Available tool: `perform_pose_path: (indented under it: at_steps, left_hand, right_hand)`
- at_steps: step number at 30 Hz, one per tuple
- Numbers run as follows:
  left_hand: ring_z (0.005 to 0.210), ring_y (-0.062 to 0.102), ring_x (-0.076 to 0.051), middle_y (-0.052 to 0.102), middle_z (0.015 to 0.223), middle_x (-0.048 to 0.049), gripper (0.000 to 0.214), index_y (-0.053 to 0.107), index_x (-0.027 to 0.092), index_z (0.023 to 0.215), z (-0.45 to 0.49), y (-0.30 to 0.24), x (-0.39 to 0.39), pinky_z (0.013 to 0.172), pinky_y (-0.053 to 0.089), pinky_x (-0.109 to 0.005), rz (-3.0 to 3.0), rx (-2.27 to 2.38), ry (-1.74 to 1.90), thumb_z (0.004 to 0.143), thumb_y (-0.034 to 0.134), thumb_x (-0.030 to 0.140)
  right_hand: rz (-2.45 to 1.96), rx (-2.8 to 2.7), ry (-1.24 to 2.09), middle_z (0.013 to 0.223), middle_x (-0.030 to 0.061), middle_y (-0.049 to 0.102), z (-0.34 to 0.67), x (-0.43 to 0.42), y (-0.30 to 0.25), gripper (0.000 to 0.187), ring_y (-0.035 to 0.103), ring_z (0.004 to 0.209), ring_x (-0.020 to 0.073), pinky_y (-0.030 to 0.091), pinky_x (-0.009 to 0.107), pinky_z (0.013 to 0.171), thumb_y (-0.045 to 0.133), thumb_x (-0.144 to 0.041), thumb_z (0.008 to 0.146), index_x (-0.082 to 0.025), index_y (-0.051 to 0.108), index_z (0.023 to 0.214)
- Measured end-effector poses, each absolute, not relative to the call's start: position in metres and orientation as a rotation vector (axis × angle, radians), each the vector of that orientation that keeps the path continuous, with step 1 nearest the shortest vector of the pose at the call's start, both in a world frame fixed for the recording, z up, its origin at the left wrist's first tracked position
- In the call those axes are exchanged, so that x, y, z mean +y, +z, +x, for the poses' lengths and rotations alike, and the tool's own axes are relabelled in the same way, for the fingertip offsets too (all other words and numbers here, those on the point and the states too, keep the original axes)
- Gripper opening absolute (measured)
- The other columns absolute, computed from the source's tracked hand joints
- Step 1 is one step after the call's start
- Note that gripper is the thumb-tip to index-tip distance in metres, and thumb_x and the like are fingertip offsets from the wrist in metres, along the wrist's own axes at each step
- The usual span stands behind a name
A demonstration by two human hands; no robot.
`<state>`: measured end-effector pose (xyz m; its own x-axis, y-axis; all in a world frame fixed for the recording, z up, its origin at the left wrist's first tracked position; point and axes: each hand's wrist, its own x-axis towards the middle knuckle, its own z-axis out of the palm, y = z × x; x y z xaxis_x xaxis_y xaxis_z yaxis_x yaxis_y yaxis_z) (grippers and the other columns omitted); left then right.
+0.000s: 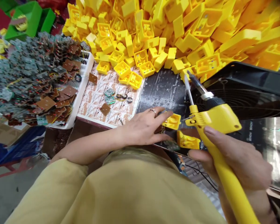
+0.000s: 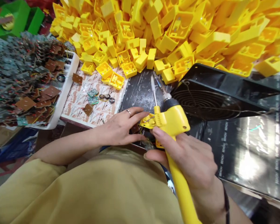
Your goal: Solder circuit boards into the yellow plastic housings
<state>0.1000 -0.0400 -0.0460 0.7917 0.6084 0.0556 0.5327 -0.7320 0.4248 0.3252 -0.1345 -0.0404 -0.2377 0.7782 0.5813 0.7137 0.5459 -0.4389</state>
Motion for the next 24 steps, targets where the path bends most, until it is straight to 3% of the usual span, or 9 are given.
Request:
perform_pose_path:
  at_steps: [2,4,7,10,12,16,19,21,24]
  left_hand:
    - [0.122,0.059,-0.03,0.056,0.139,-0.0187,0.056,0.056,0.012,0.133,0.099,-0.044,-0.021,0.1,0.05,-0.042,2.657,0.954,0.386,0.093,0.056,0.051]
    - [0.126,0.055,-0.032,0.059,0.136,-0.0152,0.038,0.062,0.016,0.125,0.088,-0.038,0.012,0.105,0.043,-0.05,2.76,1.159,0.409,0.094,0.056,0.036]
    - [0.137,0.043,-0.036,0.059,0.137,-0.0121,0.046,0.06,0.021,0.128,0.07,-0.032,0.062,0.112,0.028,-0.059,2.845,1.263,0.239,0.083,0.066,0.019]
    - [0.133,0.047,-0.034,0.064,0.129,-0.0104,0.05,0.059,0.024,0.13,0.062,-0.028,0.076,0.111,0.03,-0.056,2.86,1.253,0.232,0.081,0.069,0.022]
    - [0.123,0.054,-0.032,0.065,0.125,-0.0099,0.052,0.057,0.025,0.134,0.063,-0.03,0.059,0.104,0.038,-0.051,2.845,1.234,0.332,0.084,0.068,0.032]
    - [0.106,0.062,-0.028,0.069,0.116,-0.0131,0.055,0.054,0.016,0.136,0.063,-0.046,-0.004,0.091,0.048,-0.043,2.822,0.994,0.329,0.091,0.06,0.047]
    - [0.121,0.057,-0.029,0.061,0.134,-0.0182,0.061,0.05,0.012,0.139,0.048,-0.053,-0.031,0.101,0.045,-0.043,2.786,0.928,0.43,0.094,0.054,0.053]
    - [0.117,0.06,-0.026,0.067,0.127,-0.0127,0.043,0.059,0.016,0.127,0.027,-0.048,-0.031,0.099,0.045,-0.041,2.745,1.158,0.512,0.097,0.05,0.047]
    - [0.099,0.065,-0.025,0.073,0.098,-0.0055,0.024,0.069,0.023,0.095,-0.008,-0.032,-0.024,0.089,0.046,-0.042,2.682,1.694,0.473,0.097,0.05,0.038]
  right_hand:
    - [-1.147,-2.096,0.004,0.074,-0.004,0.065,0.325,-0.129,-0.046,0.064,0.061,0.061,0.0109,0.047,0.023,0.06,0.068,-0.014,0.09,-0.029,0.043,0.148]
    - [-1.17,-2.176,-0.06,0.082,-0.0009,0.066,0.322,-0.125,-0.05,0.048,0.061,0.065,0.011,0.047,0.024,0.062,0.067,-0.018,0.091,-0.024,0.053,0.137]
    - [-1.13,-2.272,-0.062,0.08,0.0021,0.063,0.311,-0.117,-0.055,0.039,0.063,0.076,0.0178,0.052,0.033,0.079,0.066,-0.044,0.091,-0.018,0.058,0.118]
    - [-1.024,-2.404,-0.035,0.089,0.0064,0.067,0.299,-0.105,-0.064,0.049,0.064,0.093,0.0262,0.045,0.052,0.102,0.056,-0.058,0.092,-0.016,0.056,0.116]
    - [-1.025,-2.456,-0.059,0.1,0.0075,0.069,0.299,-0.097,-0.072,0.034,0.064,0.098,0.0255,0.041,0.053,0.106,0.056,-0.044,0.097,-0.017,0.055,0.117]
    - [-1.084,-2.466,-0.187,0.093,0.0047,0.069,0.314,-0.082,-0.078,0.02,0.065,0.091,0.0229,0.048,0.045,0.098,0.055,-0.019,0.097,-0.018,0.055,0.117]
    - [-1.056,-2.408,-0.082,0.093,0.005,0.068,0.321,-0.08,-0.069,0.022,0.065,0.088,0.0212,0.05,0.042,0.095,0.058,-0.018,0.095,-0.017,0.055,0.116]
    - [-1.03,-2.365,0.044,0.095,0.0054,0.067,0.32,-0.084,-0.063,0.025,0.065,0.087,0.0199,0.051,0.039,0.092,0.061,-0.021,0.093,-0.017,0.054,0.117]
    - [-1.098,-2.274,0.054,0.081,0.0004,0.061,0.314,-0.093,-0.061,0.026,0.062,0.075,0.0175,0.051,0.033,0.079,0.065,-0.024,0.092,-0.02,0.055,0.115]
